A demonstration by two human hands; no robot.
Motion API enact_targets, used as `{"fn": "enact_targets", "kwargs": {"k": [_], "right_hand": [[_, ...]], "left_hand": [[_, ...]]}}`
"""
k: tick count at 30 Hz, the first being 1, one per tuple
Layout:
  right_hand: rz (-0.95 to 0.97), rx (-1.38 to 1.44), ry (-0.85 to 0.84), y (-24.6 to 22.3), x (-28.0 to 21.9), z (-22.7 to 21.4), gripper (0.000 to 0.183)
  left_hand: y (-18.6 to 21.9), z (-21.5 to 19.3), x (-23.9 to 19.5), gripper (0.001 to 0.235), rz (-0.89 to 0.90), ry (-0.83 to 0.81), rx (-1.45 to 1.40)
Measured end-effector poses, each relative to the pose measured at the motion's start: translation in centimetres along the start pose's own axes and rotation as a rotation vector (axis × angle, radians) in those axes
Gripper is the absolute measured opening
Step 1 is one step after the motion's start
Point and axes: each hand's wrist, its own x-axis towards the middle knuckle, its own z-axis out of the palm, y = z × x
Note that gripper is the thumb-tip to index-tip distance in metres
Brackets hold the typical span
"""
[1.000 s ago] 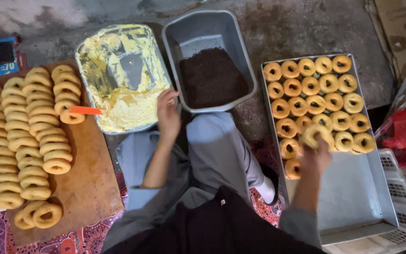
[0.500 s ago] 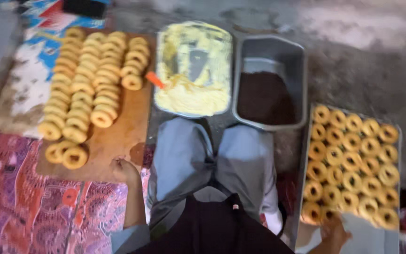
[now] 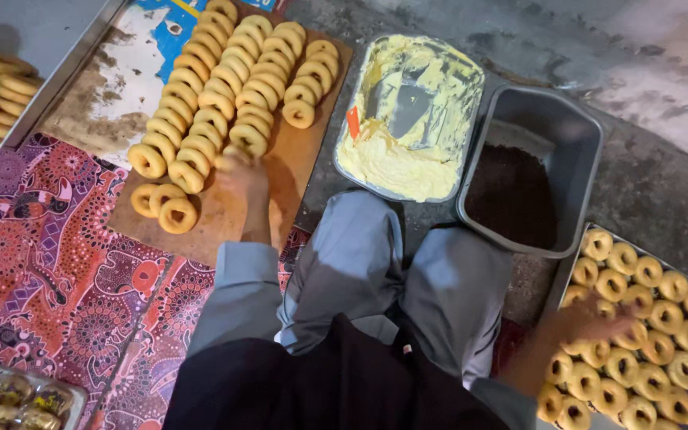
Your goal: The person fills ring-shaped pastries with a yellow cream using a small orange spatula, then rolls them in a dark granular topping and places them on a metal tray. The person repeats this process for multiple pastries.
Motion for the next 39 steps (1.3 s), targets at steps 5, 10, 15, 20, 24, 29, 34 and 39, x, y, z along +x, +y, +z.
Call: {"fn": "enact_targets", "kwargs": {"k": [5, 10, 15, 20, 24, 29, 34, 39], "right_hand": [[0.332, 0.658, -0.513, -10.2, -10.4, 9.2, 0.027], [1.352, 1.05, -1.331, -19.2, -18.5, 12.0, 0.048], [0.783, 0.8, -1.021, -24.1, -16.3, 13.7, 0.036], [-0.445, 0.712, -1.196, -26.3, -12.1, 14.1, 0.037], [-0.178, 0.733, -1.545, -26.0, -10.5, 20.5, 0.029], [-0.096, 0.576, -1.532, -24.2, -9.6, 28.6, 0.026], [0.026, 0.474, -1.563, -25.0, -10.5, 27.3, 0.026], [-0.17, 0.711, -1.366, -26.1, -11.0, 25.4, 0.02]], "left_hand": [[-0.2, -3.9, -6.2, 0.05, -0.025, 0.105, -0.936], [3.9, -9.2, -23.9, 0.076, -0.021, -0.618, -1.126], [7.1, -9.3, -26.2, 0.028, -0.354, -0.811, -1.386], [7.2, -6.0, -21.8, 0.021, -0.334, -0.764, -1.427], [7.4, -5.1, -19.5, 0.023, -0.448, -0.89, -1.395], [8.4, -5.0, -17.1, 0.046, -0.673, -1.001, -1.422], [8.4, -4.1, -17.0, 0.058, -0.69, -0.946, -1.463], [8.8, -2.5, -17.6, 0.055, -0.687, -0.935, -1.558]]}}
